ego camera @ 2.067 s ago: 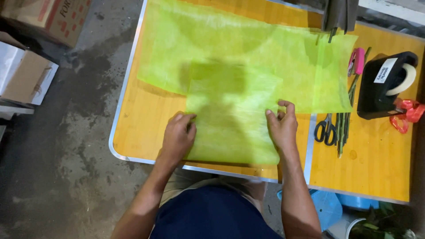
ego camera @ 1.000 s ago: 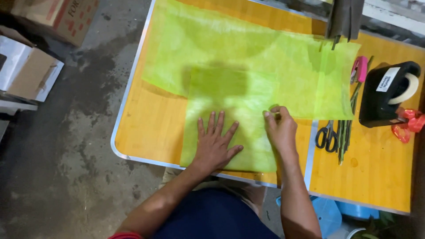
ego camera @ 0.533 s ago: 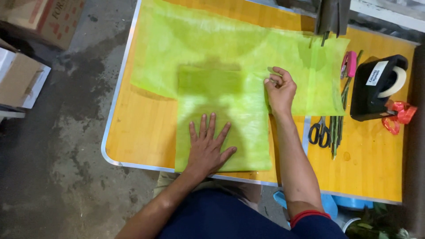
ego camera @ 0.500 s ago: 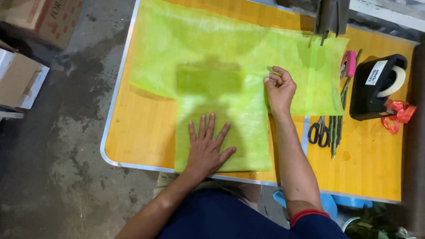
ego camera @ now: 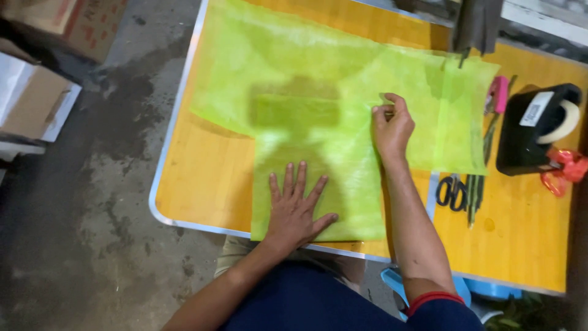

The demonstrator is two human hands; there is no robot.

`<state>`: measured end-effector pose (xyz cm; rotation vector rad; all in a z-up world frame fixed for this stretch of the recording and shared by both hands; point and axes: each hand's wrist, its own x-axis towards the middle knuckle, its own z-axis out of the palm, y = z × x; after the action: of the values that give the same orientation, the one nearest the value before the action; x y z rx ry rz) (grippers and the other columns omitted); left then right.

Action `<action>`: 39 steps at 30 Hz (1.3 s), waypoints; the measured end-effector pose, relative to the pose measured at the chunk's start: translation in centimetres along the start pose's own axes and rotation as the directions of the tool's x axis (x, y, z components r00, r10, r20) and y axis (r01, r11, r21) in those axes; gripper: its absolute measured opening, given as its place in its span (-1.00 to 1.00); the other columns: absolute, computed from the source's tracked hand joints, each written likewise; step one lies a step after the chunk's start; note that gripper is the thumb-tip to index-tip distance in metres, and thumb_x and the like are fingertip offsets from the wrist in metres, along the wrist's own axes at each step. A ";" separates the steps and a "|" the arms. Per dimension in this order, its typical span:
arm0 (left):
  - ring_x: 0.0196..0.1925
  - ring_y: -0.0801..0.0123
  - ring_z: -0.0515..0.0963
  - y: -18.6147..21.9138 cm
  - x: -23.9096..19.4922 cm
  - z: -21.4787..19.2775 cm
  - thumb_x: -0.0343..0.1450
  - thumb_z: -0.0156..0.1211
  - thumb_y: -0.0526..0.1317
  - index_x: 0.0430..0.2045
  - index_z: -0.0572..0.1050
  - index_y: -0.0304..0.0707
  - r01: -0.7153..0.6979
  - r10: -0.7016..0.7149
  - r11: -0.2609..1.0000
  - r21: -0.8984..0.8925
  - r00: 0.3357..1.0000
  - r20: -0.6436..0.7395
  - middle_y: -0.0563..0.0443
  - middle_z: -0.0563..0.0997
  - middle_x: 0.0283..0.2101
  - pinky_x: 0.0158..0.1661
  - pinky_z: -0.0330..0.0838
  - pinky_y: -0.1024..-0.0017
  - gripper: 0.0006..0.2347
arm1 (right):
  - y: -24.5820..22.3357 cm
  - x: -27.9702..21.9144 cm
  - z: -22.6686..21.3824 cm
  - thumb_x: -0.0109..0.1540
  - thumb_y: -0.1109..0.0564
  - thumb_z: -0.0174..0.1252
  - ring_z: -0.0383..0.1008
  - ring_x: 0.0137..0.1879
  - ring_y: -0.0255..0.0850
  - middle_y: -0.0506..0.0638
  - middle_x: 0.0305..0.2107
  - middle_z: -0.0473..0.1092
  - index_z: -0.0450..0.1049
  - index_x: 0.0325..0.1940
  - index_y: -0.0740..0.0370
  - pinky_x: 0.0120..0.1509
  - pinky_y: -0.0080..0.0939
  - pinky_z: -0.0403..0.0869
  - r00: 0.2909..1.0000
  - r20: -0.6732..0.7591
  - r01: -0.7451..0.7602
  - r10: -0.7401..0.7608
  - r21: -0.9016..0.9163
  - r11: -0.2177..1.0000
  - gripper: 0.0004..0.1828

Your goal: The person folds and staples sheets of yellow floral wrapping material on a table, including rolling one piece and securing another with staples using a small pink stapler.

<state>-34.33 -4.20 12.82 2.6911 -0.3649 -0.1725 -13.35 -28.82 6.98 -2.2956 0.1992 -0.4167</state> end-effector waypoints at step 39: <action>0.57 -0.19 -0.04 0.1 -1.2 1.2 0.37 -0.02 0.34 0.44 0.16 0.27 0.028 -0.012 0.996 0.086 0.984 -0.176 -0.17 0.09 0.54 0.34 -0.29 -0.51 -0.31 | -10.1 -19.9 -7.1 0.47 -0.18 -0.34 -0.20 0.64 0.18 0.26 0.54 -0.11 -0.01 0.64 -0.10 0.63 0.29 -0.19 0.845 0.532 0.267 0.057 -0.512 0.817 -0.37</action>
<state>-35.75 -4.38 11.83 2.7714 -0.2981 0.0767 -34.33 -21.33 14.22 -2.9266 -0.1113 0.2882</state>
